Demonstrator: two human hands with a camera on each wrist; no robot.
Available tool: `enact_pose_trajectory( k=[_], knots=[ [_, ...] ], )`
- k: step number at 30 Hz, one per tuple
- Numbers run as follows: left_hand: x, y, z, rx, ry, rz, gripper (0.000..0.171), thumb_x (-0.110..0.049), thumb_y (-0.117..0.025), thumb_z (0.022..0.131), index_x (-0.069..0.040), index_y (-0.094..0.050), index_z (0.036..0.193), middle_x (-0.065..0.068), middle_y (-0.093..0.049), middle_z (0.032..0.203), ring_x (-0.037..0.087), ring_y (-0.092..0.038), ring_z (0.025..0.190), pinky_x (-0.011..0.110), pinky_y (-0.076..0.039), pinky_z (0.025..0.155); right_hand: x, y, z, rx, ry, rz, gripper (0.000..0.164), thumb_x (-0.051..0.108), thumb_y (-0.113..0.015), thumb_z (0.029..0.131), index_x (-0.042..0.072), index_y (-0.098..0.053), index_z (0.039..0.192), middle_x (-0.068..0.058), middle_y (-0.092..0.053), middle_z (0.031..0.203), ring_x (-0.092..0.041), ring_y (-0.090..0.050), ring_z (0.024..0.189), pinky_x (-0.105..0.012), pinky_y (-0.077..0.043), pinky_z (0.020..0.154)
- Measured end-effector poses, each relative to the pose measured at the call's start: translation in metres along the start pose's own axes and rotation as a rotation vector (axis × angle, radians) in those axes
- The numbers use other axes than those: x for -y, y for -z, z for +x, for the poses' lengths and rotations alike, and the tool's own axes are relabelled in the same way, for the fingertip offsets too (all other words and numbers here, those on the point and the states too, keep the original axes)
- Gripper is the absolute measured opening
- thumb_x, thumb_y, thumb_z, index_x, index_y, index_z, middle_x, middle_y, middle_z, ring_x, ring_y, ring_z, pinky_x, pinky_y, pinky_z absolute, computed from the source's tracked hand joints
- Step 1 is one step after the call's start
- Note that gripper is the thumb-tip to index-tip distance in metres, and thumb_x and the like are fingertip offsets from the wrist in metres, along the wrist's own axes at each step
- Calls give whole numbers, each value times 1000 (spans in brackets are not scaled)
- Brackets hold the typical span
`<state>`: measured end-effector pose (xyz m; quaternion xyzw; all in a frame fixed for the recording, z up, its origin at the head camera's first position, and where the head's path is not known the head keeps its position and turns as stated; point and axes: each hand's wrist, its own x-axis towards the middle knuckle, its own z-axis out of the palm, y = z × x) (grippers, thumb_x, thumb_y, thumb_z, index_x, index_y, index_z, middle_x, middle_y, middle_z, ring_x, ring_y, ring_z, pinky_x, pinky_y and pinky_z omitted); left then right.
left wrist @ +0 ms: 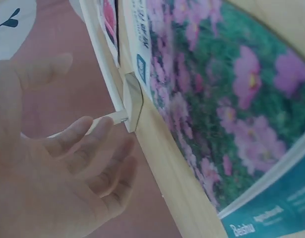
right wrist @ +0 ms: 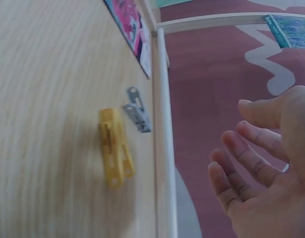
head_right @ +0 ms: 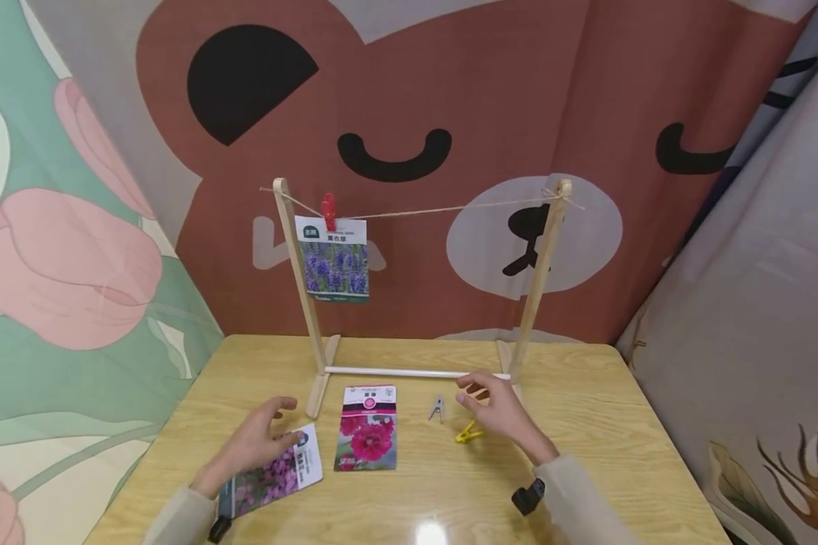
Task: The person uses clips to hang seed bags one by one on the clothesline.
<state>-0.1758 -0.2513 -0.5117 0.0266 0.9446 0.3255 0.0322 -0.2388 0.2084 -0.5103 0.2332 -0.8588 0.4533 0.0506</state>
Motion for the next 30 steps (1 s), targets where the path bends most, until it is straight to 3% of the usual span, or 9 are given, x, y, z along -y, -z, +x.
enact_pose_trajectory(
  k=[6,11,19,30],
  knots=[
    [3,-2,-5,59,29,47,78,-28,-92,84,-6,-55,149,17,-61,148,42,-61,133,63,-50,110,-7,-2,-7,46,4,-51,24,7,-76,99,2,-74,122,-19,-75,120,-43,-70,108,-44,-62,86],
    [8,-4,-6,78,12,89,85,-28,-95,79,-8,-54,151,17,-61,150,43,-58,135,66,-45,113,-20,-6,-12,85,29,-105,27,7,-78,97,-1,-72,122,-16,-73,122,-43,-69,109,-45,-61,85],
    [20,-4,-9,112,-53,189,94,-28,-101,68,-11,-55,149,13,-62,143,39,-59,129,67,-45,111,-29,-10,-20,148,74,-166,38,-6,-80,89,-2,-70,126,-14,-71,124,-40,-67,118,-60,-54,102],
    [25,-7,-7,110,-69,212,86,-26,-102,66,-12,-60,140,3,-65,122,27,-60,114,59,-51,104,-37,-13,-26,204,-14,-172,40,-13,-76,87,-2,-71,125,-10,-70,117,-32,-68,109,-47,-58,97]
  ],
)
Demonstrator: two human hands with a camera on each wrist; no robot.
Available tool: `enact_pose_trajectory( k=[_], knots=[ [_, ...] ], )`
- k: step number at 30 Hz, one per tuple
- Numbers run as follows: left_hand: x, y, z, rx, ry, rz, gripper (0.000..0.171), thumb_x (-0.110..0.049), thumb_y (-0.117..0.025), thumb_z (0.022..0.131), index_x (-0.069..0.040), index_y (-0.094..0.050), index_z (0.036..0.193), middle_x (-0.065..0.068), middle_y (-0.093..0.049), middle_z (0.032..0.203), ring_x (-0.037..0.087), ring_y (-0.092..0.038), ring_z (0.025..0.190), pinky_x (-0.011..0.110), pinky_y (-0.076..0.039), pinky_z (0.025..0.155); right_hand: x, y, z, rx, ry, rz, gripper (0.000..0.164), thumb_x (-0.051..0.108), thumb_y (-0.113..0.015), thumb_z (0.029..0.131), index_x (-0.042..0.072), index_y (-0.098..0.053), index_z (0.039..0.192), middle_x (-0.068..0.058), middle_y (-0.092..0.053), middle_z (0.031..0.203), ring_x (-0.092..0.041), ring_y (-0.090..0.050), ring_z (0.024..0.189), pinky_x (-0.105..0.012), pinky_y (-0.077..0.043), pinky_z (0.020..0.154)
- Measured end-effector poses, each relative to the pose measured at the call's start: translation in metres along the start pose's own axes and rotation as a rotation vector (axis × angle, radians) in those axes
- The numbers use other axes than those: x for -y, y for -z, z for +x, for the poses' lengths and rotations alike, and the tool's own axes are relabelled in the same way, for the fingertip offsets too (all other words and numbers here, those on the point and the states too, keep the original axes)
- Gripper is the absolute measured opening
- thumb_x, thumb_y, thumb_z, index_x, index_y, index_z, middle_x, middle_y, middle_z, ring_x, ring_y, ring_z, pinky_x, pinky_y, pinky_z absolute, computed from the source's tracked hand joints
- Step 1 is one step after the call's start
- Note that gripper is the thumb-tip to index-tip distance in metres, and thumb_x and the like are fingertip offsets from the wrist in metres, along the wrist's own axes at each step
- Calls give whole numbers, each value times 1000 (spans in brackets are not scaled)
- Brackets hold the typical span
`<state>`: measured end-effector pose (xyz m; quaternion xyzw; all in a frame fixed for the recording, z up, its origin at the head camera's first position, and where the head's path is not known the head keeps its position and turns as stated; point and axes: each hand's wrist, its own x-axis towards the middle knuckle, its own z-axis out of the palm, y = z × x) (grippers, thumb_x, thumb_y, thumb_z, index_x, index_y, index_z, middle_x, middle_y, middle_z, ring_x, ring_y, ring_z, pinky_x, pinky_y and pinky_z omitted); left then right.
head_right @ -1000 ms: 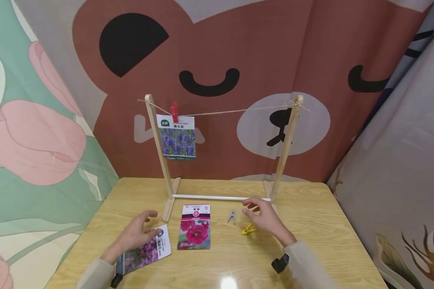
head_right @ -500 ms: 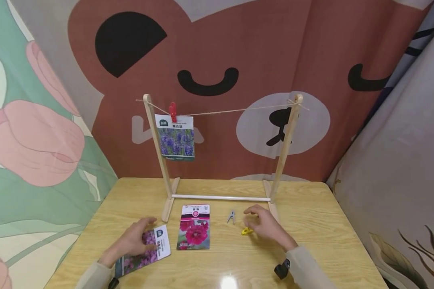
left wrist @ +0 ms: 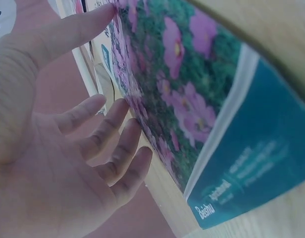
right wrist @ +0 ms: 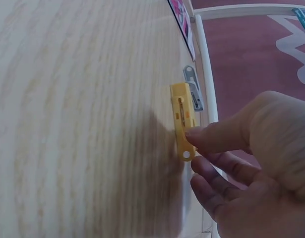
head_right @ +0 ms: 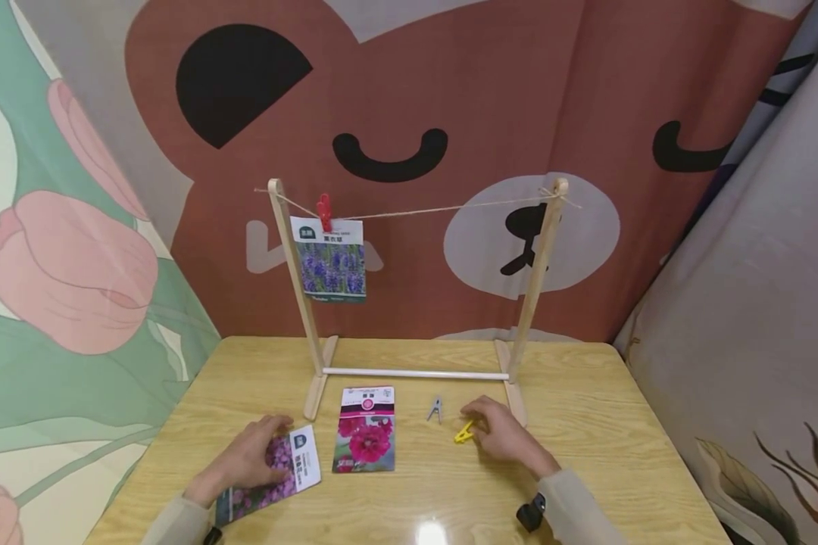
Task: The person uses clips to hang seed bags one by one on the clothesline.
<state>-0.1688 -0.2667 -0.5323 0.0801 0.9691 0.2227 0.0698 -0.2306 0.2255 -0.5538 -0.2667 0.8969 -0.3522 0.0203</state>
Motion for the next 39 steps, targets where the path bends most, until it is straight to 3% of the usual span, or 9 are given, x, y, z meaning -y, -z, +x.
enact_pose_trajectory(
  k=[6,13,20,23,26,31,39],
  knots=[
    [2,0,1,0,-29,-32,81,-23,-103,65,-11,-62,134,3,-65,120,25,-59,111,56,-52,102,-1,-3,-3,5,-9,15,39,-17,-77,83,-2,-72,120,-8,-69,111,-26,-67,99,-40,-60,90],
    [2,1,3,29,18,-52,82,-23,-103,65,-15,-62,136,4,-65,125,28,-57,117,59,-50,106,1,0,-3,15,-29,1,34,-17,-75,83,-4,-73,114,-9,-66,105,-24,-66,93,-34,-59,81],
    [2,6,3,16,1,-58,85,-24,-104,62,-14,-63,136,4,-70,117,23,-58,106,51,-53,95,2,3,-4,29,-55,14,28,-11,-80,84,-2,-71,109,-8,-66,101,-21,-64,91,-31,-57,78],
    [3,9,4,26,-29,-88,77,-23,-101,68,-12,-62,134,3,-71,110,19,-60,98,45,-54,87,4,5,-5,40,-83,43,27,-8,-79,87,0,-69,110,-8,-67,101,-17,-63,90,-30,-56,78],
    [4,10,5,49,-63,-149,58,-20,-92,82,-7,-63,131,6,-70,108,17,-62,91,38,-55,80,6,7,-5,52,-117,61,24,-5,-78,91,1,-68,112,-6,-69,102,-15,-63,91,-29,-56,79],
    [4,11,5,65,-54,-239,26,-10,-71,99,-4,-67,125,8,-70,107,15,-62,87,28,-53,71,8,10,-3,61,-126,89,23,-3,-76,94,2,-68,115,-8,-70,107,-18,-65,95,-29,-57,81],
    [3,15,6,78,-16,-316,21,-1,-59,103,-3,-69,122,8,-71,103,17,-62,84,27,-52,68,3,11,3,29,-97,97,22,-5,-74,95,2,-68,116,-9,-71,109,-23,-69,97,-30,-59,82]
  ],
)
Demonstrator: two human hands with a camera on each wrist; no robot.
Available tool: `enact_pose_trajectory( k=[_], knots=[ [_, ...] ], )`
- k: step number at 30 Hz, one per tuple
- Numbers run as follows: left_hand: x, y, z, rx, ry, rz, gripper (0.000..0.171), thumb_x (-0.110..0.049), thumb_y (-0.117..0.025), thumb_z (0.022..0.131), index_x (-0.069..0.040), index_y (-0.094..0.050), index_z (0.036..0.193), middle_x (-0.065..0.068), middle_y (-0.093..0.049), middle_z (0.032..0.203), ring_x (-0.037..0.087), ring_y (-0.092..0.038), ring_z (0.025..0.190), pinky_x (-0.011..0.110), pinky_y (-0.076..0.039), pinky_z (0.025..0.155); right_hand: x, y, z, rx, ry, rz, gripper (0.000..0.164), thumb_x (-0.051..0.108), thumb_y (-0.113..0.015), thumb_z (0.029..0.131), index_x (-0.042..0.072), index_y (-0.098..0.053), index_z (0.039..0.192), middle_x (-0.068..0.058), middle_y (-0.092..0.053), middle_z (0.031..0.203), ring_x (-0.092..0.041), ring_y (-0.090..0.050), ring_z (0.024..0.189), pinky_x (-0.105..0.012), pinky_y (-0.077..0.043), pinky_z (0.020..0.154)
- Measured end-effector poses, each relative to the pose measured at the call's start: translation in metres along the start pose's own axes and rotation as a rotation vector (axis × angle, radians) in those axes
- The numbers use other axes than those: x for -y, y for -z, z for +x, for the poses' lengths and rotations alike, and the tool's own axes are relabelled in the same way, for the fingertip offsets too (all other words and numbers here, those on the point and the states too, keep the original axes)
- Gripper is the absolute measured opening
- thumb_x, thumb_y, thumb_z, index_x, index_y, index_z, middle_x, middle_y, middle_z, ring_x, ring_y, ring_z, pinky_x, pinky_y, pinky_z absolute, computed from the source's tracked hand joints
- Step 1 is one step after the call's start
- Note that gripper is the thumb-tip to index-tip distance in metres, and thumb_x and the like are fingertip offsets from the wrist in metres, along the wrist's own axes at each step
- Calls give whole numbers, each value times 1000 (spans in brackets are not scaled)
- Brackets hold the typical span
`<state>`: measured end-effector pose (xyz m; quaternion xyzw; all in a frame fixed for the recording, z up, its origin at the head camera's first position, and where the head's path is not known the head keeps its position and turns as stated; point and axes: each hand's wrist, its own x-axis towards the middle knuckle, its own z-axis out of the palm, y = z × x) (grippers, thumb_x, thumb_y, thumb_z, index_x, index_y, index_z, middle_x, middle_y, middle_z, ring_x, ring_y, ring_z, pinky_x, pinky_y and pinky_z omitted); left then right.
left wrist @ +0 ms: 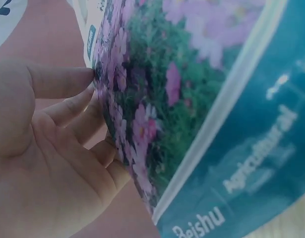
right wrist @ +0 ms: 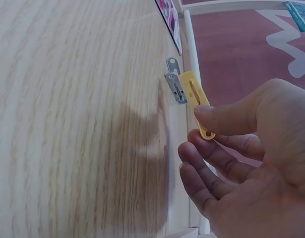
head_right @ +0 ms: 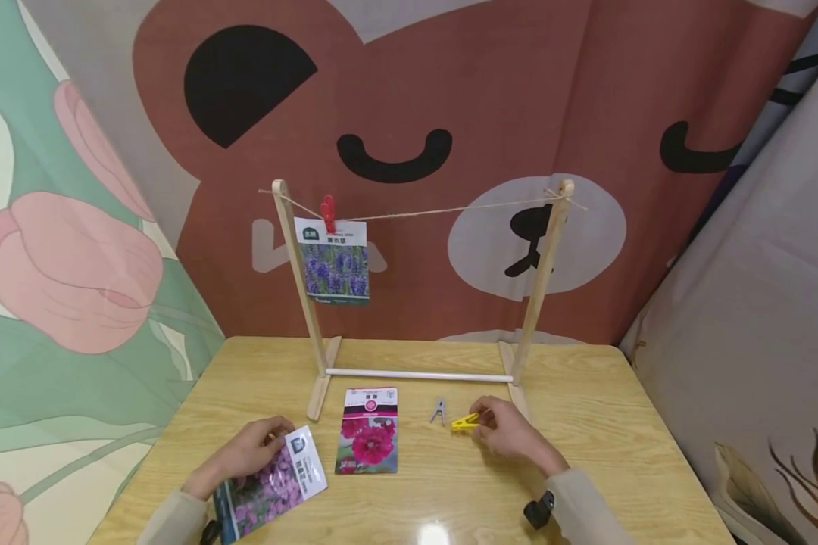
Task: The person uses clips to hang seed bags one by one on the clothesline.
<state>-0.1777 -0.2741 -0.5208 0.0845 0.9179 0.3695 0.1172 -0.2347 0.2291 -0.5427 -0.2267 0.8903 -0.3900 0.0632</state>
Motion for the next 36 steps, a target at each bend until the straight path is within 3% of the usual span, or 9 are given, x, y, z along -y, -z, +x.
enact_pose_trajectory(
  k=[6,19,28,36],
  knots=[
    [5,7,2,54,-71,-35,21,-4,-60,105,-3,-70,123,6,-72,101,16,-61,83,26,-50,69,-4,2,3,-36,-28,17,23,-4,-73,97,0,-69,119,-9,-71,109,-22,-68,97,-29,-58,83],
    [-13,22,-3,8,-169,11,22,-3,-57,107,-5,-74,121,4,-73,103,8,-58,84,24,-48,69,7,15,7,-60,16,52,28,2,-73,99,-7,-67,125,-13,-72,106,-22,-68,95,-35,-60,83],
    [-26,32,-3,-25,-245,9,19,-4,-57,108,-8,-74,115,2,-74,101,7,-62,84,25,-51,71,14,22,12,-93,87,68,21,0,-75,98,-1,-69,118,-12,-73,105,-20,-70,95,-34,-61,85],
    [-41,39,-5,-15,-257,-4,19,-4,-56,108,-9,-74,116,3,-74,102,12,-62,85,26,-51,71,27,27,12,-116,118,77,25,6,-78,97,6,-70,121,-15,-73,113,-31,-73,101,-39,-61,87]
  ],
)
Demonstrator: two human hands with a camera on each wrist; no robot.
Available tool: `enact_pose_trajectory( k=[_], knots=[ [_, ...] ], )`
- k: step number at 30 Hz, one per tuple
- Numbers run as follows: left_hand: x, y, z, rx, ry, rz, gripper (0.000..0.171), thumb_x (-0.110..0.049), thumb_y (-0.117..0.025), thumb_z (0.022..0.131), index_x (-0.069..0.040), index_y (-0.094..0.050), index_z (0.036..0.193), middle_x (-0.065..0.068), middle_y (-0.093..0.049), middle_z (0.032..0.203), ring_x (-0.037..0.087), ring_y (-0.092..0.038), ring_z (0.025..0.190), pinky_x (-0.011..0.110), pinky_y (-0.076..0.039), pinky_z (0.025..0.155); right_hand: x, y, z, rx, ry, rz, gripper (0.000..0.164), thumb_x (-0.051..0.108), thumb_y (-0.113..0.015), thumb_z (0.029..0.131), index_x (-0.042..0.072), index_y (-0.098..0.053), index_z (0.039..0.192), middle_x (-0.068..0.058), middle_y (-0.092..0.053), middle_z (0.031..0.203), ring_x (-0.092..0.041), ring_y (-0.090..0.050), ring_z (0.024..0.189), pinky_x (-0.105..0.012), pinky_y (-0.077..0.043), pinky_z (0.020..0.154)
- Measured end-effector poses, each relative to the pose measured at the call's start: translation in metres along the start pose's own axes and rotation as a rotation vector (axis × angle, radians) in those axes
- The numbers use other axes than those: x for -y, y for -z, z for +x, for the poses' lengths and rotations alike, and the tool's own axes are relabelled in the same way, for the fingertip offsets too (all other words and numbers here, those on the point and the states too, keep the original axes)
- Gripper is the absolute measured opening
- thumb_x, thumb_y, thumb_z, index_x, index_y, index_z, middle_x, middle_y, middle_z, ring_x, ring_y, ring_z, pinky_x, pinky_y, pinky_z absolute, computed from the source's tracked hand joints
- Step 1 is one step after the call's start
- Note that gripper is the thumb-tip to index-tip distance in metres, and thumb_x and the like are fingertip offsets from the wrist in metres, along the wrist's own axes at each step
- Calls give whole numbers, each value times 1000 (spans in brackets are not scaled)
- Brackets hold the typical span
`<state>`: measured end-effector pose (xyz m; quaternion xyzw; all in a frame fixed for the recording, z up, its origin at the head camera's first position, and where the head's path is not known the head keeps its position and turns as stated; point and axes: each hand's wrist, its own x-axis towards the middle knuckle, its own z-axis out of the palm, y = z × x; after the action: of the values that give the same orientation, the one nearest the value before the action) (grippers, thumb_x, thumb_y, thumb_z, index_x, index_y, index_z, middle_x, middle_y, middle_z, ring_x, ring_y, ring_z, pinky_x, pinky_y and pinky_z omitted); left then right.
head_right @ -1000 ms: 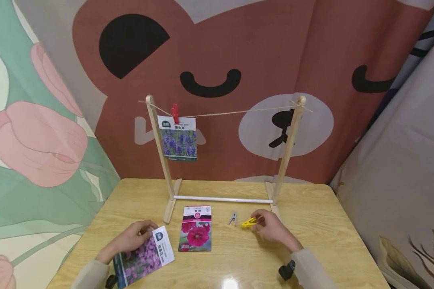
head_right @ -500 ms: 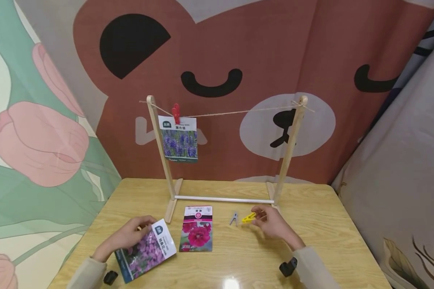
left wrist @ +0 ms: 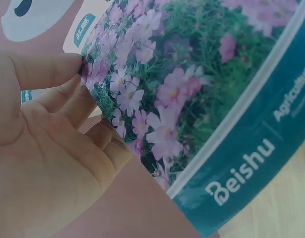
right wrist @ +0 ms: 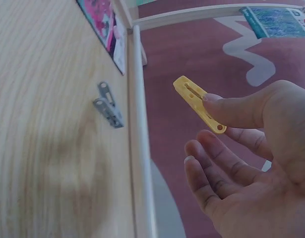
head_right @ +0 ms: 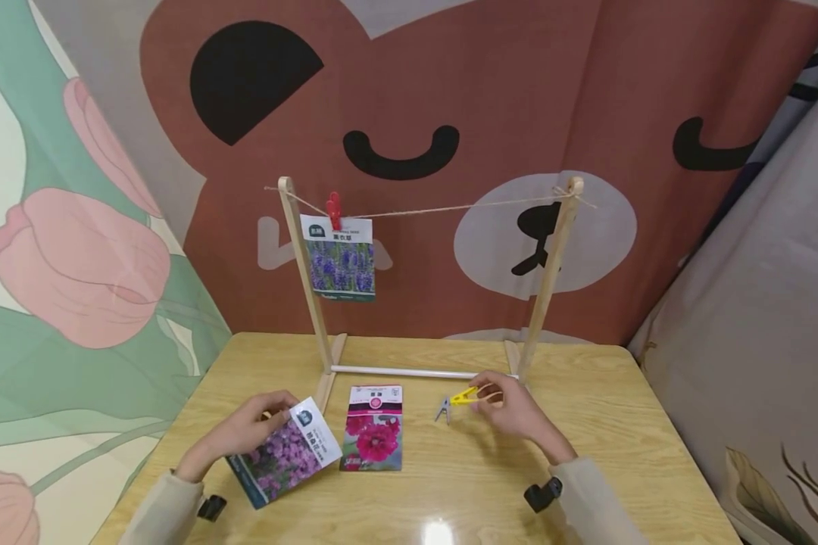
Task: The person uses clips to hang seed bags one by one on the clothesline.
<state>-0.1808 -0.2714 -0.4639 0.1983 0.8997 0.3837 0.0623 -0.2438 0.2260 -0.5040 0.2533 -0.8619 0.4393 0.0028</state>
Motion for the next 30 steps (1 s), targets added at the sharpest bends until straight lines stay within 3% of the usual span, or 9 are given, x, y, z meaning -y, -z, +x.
enact_pose_trajectory(
  k=[14,26,30],
  knots=[
    [-19,2,17,-16,-68,-22,24,-5,-53,110,-12,-72,121,4,-76,109,13,-66,89,28,-54,76,29,13,10,-5,15,32,30,11,-77,99,1,-70,127,-12,-75,113,-21,-72,99,-31,-61,86],
    [-33,-3,37,-130,-28,-23,19,-7,-61,108,-10,-71,123,5,-77,107,18,-69,95,28,-56,73,54,32,24,-11,21,-12,33,18,-79,99,6,-70,129,-10,-75,115,-22,-72,102,-34,-60,88],
    [-38,-3,43,-154,-17,-15,21,-8,-64,107,-11,-72,126,4,-77,109,19,-70,99,29,-58,76,60,39,28,-16,40,-45,34,20,-81,98,7,-71,127,-9,-76,116,-23,-72,103,-43,-61,90]
  ],
)
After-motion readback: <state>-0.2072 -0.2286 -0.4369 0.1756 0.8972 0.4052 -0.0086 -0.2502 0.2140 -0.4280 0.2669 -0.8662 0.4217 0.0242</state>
